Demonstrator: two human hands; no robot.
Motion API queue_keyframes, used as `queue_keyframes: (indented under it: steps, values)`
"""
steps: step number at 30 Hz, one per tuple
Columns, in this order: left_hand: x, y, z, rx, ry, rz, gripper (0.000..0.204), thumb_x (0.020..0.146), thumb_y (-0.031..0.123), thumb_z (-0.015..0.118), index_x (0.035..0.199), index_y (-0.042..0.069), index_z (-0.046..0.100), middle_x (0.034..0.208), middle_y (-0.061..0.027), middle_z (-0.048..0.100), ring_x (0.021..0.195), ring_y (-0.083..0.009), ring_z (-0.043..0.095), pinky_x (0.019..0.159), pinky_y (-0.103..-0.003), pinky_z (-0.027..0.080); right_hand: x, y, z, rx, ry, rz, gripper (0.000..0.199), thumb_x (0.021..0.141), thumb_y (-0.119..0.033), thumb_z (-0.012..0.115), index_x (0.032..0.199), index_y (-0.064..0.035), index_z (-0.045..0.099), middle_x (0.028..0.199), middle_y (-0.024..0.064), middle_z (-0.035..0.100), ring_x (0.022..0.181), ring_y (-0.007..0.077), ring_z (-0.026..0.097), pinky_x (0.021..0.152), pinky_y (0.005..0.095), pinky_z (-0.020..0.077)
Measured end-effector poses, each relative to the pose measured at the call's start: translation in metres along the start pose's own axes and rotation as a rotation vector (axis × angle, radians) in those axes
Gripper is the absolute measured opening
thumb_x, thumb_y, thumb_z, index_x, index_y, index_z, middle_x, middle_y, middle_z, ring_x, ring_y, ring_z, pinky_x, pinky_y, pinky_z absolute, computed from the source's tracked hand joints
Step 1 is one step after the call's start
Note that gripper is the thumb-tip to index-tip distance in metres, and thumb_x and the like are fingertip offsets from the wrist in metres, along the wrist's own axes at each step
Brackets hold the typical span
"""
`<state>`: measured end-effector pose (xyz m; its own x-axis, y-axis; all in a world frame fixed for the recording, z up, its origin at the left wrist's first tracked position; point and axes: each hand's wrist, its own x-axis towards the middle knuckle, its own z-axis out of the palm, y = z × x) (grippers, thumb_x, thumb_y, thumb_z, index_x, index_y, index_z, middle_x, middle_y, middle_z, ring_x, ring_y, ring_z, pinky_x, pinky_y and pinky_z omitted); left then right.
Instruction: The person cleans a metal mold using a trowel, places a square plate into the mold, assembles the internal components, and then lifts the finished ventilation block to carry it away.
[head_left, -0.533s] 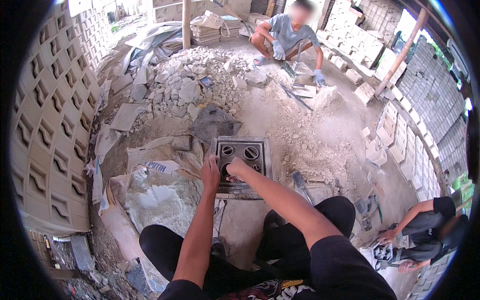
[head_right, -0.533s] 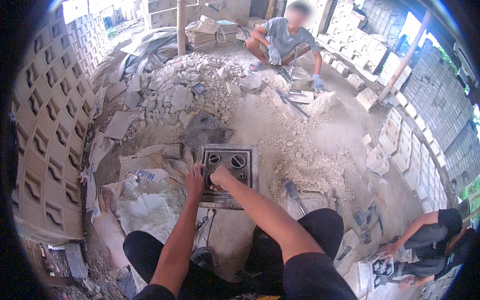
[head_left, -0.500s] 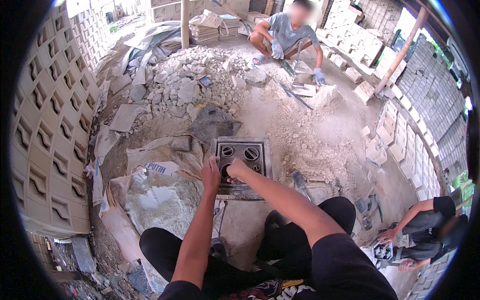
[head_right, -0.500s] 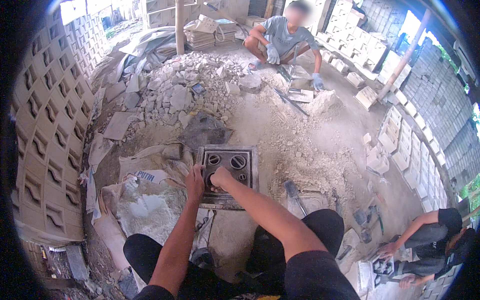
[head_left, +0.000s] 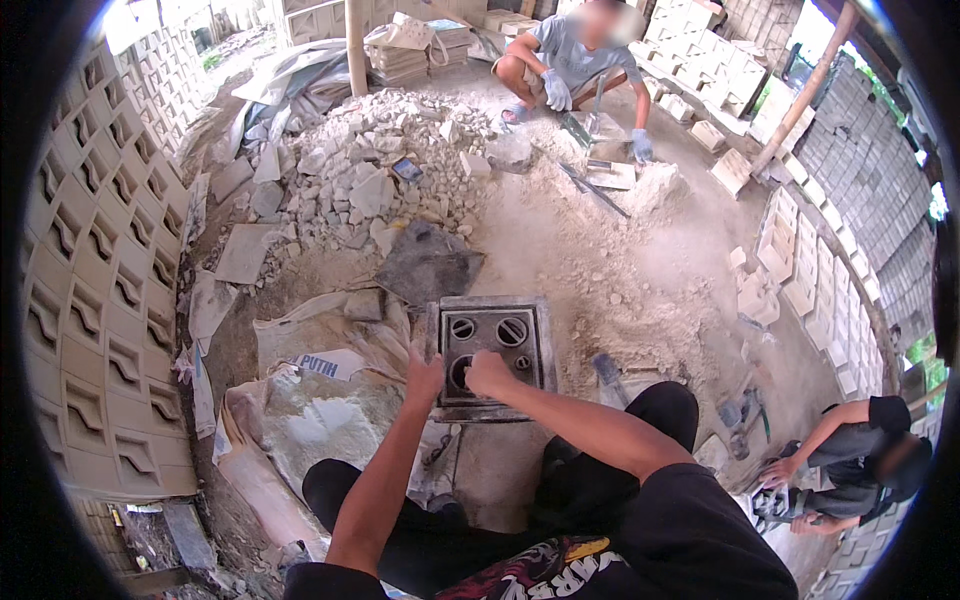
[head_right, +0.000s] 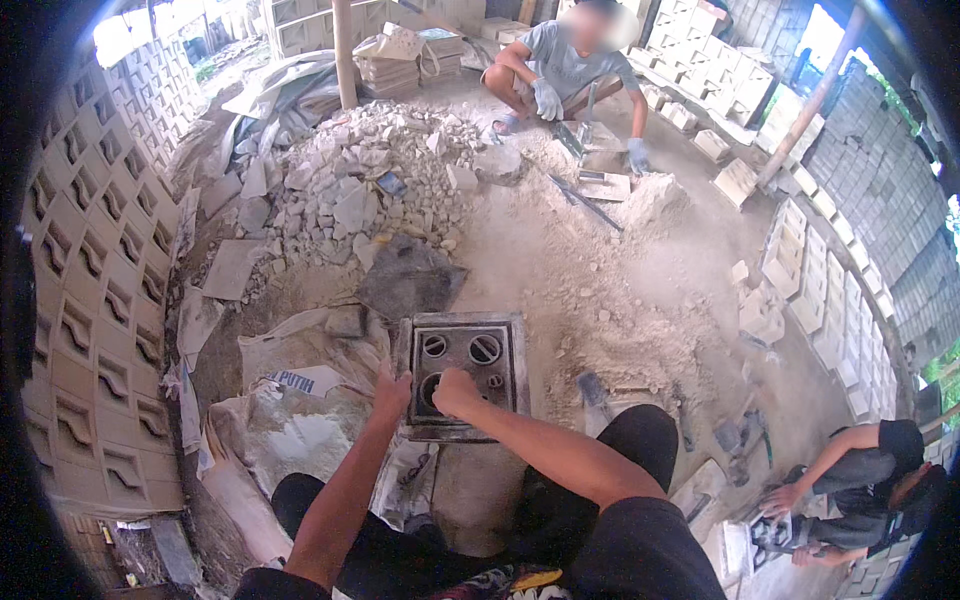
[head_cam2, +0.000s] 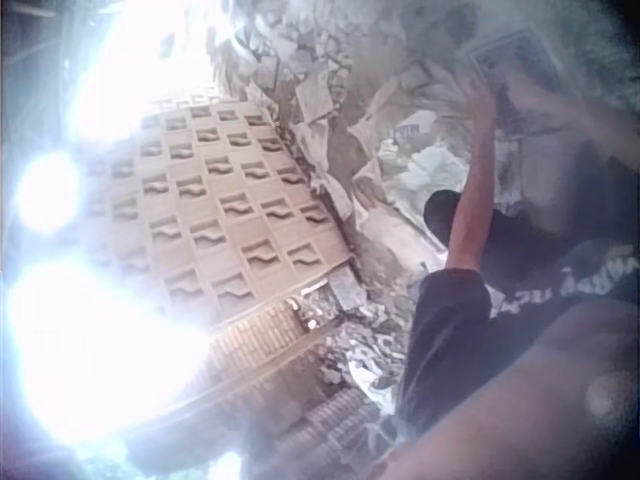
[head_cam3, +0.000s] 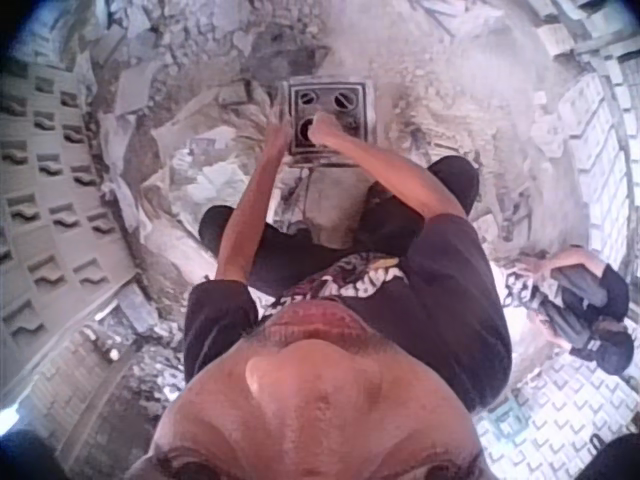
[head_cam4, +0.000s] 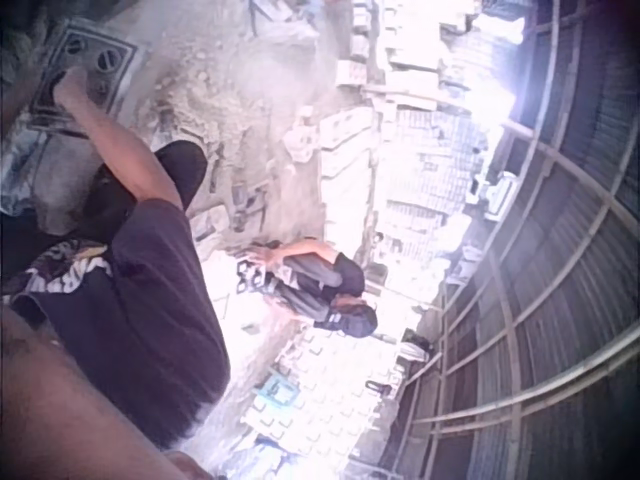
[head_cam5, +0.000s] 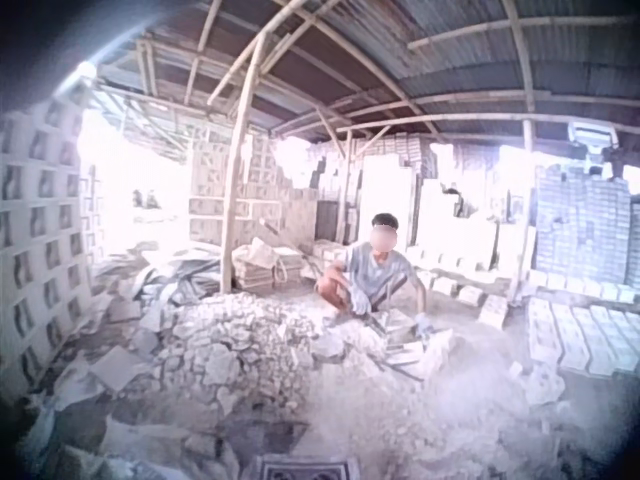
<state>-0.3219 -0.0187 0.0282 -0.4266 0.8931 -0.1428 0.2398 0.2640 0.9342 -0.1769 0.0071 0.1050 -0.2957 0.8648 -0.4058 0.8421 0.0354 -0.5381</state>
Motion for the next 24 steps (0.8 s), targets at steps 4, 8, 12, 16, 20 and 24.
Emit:
queue_keyframes:
  steps: [4, 8, 12, 16, 20, 24]
  values:
    - [0.017, -0.01, -0.008, 0.112, -0.159, -0.106, 0.06, 0.076, 0.032, 0.069, 0.118, -0.007, 0.053, 0.11, -0.0285, 0.06, 0.106, -0.0388, 0.058, 0.091, -0.041, 0.044, -0.005, -0.012, 0.001, -0.022, 0.062, 0.064, 0.034, 0.081, -0.025, 0.065, 0.076, 0.0081, 0.063, 0.077, 0.0286, 0.064, 0.081, 0.0424, 0.064, 0.071, 0.0465, 0.0523]
    - [0.015, -0.007, -0.004, 0.115, -0.123, -0.045, 0.062, 0.073, 0.033, 0.073, 0.116, -0.007, 0.055, 0.106, -0.0268, 0.062, 0.102, -0.0375, 0.06, 0.087, -0.04, 0.046, -0.01, -0.01, 0.002, -0.025, 0.095, 0.065, 0.036, 0.081, -0.027, 0.065, 0.087, 0.0085, 0.061, 0.089, 0.0313, 0.062, 0.089, 0.0455, 0.061, 0.075, 0.0491, 0.0509]
    - [0.016, -0.011, -0.007, -0.054, -0.166, -0.068, 0.063, 0.072, 0.033, 0.074, 0.116, -0.007, 0.054, 0.106, -0.0259, 0.063, 0.102, -0.0345, 0.061, 0.087, -0.039, 0.046, -0.008, -0.01, 0.002, -0.039, 0.113, 0.028, 0.037, 0.08, -0.028, 0.065, 0.085, 0.0083, 0.061, 0.085, 0.0303, 0.063, 0.085, 0.0456, 0.062, 0.075, 0.0497, 0.0507]
    - [0.014, -0.006, -0.004, 0.023, -0.132, -0.072, 0.063, 0.073, 0.032, 0.074, 0.117, -0.008, 0.054, 0.106, -0.0254, 0.063, 0.102, -0.033, 0.061, 0.087, -0.038, 0.046, -0.008, -0.003, 0.008, -0.048, 0.131, -0.015, 0.035, 0.081, -0.027, 0.065, 0.081, 0.0084, 0.062, 0.084, 0.03, 0.063, 0.084, 0.0456, 0.061, 0.074, 0.05, 0.0504]
    - [0.014, -0.011, -0.009, -0.007, -0.126, -0.063, 0.065, 0.073, 0.034, 0.074, 0.118, -0.009, 0.052, 0.108, -0.0261, 0.062, 0.103, -0.0342, 0.06, 0.088, -0.039, 0.045, -0.013, -0.012, 0.001, -0.044, 0.074, -0.099, 0.035, 0.082, -0.025, 0.064, 0.075, 0.0087, 0.062, 0.083, 0.0303, 0.062, 0.085, 0.0455, 0.061, 0.074, 0.0502, 0.0499]
    - [0.012, -0.007, -0.008, 0.145, -0.054, -0.008, 0.065, 0.074, 0.035, 0.073, 0.118, -0.008, 0.053, 0.11, -0.0261, 0.061, 0.102, -0.0349, 0.06, 0.087, -0.039, 0.046, -0.016, -0.008, -0.012, -0.045, 0.051, -0.136, 0.032, 0.083, -0.023, 0.064, 0.074, 0.0074, 0.062, 0.074, 0.0249, 0.064, 0.07, 0.0369, 0.065, 0.066, 0.0442, 0.0518]
